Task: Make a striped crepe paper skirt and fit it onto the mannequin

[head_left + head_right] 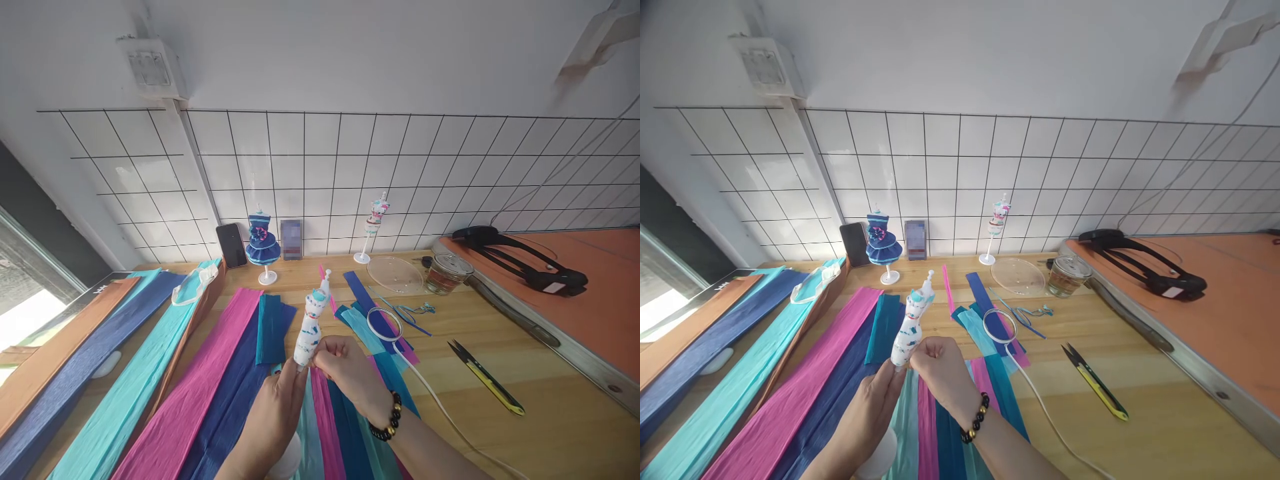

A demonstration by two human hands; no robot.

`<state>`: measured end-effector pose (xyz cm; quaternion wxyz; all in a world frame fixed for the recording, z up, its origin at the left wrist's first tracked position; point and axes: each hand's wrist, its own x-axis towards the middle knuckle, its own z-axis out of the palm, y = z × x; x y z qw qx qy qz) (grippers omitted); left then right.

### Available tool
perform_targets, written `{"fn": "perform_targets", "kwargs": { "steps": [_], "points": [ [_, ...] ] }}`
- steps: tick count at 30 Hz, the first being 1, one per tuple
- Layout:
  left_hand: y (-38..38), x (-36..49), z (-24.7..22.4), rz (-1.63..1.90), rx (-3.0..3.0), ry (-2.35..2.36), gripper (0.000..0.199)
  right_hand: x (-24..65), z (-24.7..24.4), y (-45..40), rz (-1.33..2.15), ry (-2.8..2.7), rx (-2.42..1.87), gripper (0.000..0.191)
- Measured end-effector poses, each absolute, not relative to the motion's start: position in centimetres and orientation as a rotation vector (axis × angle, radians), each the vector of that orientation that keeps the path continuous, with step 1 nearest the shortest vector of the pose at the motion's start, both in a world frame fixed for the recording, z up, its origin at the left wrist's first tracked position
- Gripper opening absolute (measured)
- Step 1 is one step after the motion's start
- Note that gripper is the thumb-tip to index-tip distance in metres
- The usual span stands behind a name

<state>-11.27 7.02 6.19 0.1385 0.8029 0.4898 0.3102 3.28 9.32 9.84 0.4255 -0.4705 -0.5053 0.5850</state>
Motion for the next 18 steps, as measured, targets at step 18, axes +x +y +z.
{"fn": "perform_targets", "kwargs": {
  "steps": [18],
  "points": [
    [7.1, -11.3, 6.3, 0.955, 2.296, 1.435, 0.024, 3.6, 10.0, 8.0, 1.285, -1.491, -1.159, 0.024]
  ]
}}
